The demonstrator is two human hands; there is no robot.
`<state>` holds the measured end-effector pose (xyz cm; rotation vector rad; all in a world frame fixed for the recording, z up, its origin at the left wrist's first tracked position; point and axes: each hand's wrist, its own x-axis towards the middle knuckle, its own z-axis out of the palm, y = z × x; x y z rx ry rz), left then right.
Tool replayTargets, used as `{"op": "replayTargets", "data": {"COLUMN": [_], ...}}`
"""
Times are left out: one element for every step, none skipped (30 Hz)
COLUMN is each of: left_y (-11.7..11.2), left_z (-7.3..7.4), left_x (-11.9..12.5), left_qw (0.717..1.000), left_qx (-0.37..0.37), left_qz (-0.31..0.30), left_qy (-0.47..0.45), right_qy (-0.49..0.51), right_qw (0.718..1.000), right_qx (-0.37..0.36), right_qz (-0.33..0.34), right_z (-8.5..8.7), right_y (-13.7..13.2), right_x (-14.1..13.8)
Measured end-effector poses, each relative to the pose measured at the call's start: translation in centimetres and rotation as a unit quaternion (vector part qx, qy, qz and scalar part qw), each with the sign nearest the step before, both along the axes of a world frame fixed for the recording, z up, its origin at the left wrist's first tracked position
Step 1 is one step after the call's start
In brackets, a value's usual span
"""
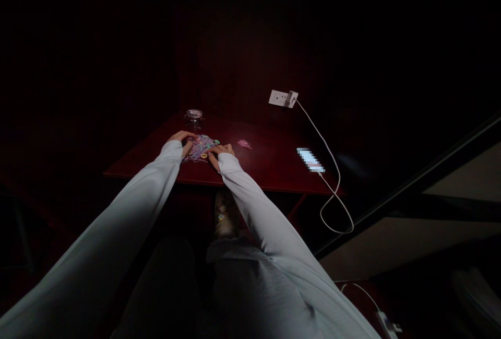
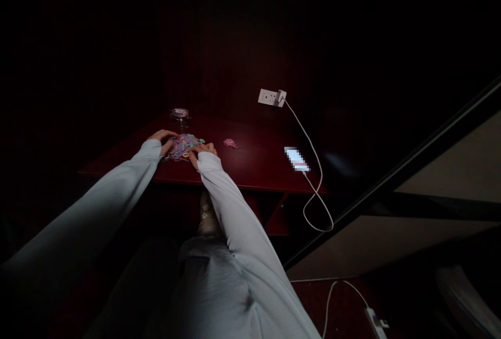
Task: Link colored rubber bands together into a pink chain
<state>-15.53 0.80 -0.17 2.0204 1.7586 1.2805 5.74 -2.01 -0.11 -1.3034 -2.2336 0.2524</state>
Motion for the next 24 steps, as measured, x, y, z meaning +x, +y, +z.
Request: {"op": "replayTargets", "data": {"left_y": [-0.2,-0.5,-0.8,-1.1,-1.3,-1.6,-1.8,-2.0,-2.1,-2.2,-2.3,-2.3,-2.3,-2.3,-2.3,-2.3,-2.3,-2.3,-2.3,-2.3,-2.3,-2.3,-2.2,-2.2], "left_z": [0.1,0.2,0.3,0.5,0.6,0.8,0.9,1.1,1.2,1.2,1.3,1.3,1.3,1.3,1.3,1.3,1.3,1.4,1.4,1.5,1.6,1.7,1.7,1.7], "left_x": [0.1,0.2,0.4,0.5,0.6,0.7,0.8,0.9,1.0,1.0,1.0,1.0,1.0,0.9,0.8,0.8,0.8,0.9,0.9,1.0,1.1,1.1,1.2,1.2], "left_qw": [1.0,0.999,0.999,0.998,0.997,0.996,0.996,0.995,0.995,0.994,0.993,0.993,0.992,0.991,0.991,0.99,0.989,0.989,0.988,0.987,0.986,0.985,0.985,0.984], "left_qx": [0.001,-0.001,-0.004,-0.008,-0.012,-0.016,-0.021,-0.027,-0.03,-0.032,-0.032,-0.029,-0.024,-0.019,-0.017,-0.016,-0.018,-0.024,-0.032,-0.043,-0.055,-0.064,-0.071,-0.075], "left_qz": [0.015,0.03,0.045,0.057,0.065,0.07,0.071,0.07,0.07,0.073,0.08,0.09,0.101,0.112,0.12,0.125,0.128,0.129,0.127,0.123,0.118,0.112,0.107,0.101], "left_qy": [0.007,0.014,0.021,0.029,0.037,0.044,0.052,0.06,0.068,0.073,0.075,0.073,0.069,0.064,0.061,0.061,0.065,0.073,0.083,0.093,0.103,0.112,0.118,0.123], "right_qy": [0.001,0.001,-0.001,-0.003,-0.006,-0.008,-0.009,-0.009,-0.009,-0.008,-0.005,-0.003,-0.001,-0.001,-0.003,-0.004,-0.006,-0.006,-0.005,-0.003,-0.002,-0.002,-0.002,-0.004], "right_qw": [1.0,1.0,1.0,1.0,1.0,1.0,1.0,1.0,1.0,1.0,1.0,1.0,1.0,1.0,1.0,1.0,1.0,1.0,1.0,1.0,1.0,1.0,1.0,1.0], "right_qx": [-0.001,-0.003,-0.005,-0.007,-0.009,-0.01,-0.011,-0.012,-0.013,-0.013,-0.012,-0.011,-0.009,-0.009,-0.01,-0.011,-0.012,-0.013,-0.012,-0.01,-0.009,-0.009,-0.01,-0.011], "right_qz": [0.001,0.0,-0.001,-0.002,-0.003,-0.004,-0.005,-0.006,-0.007,-0.007,-0.007,-0.006,-0.005,-0.005,-0.006,-0.007,-0.007,-0.007,-0.006,-0.006,-0.006,-0.005,-0.006,-0.006], "right_z": [0.0,0.0,0.0,0.0,0.1,0.1,0.1,0.1,0.1,0.1,0.0,0.0,0.0,0.0,0.1,0.1,0.1,0.2,0.2,0.2,0.2,0.2,0.3,0.3], "right_y": [0.1,0.1,0.1,0.1,0.1,0.1,0.1,0.1,0.1,0.1,0.1,0.1,0.1,0.1,0.0,0.0,0.0,-0.1,-0.1,-0.2,-0.2,-0.2,-0.2,-0.3], "right_x": [0.0,0.0,0.0,0.0,0.0,0.0,-0.1,-0.1,-0.1,-0.1,-0.1,-0.1,-0.1,-0.1,-0.1,-0.1,-0.1,0.0,0.0,0.0,0.0,0.0,0.1,0.1]}}
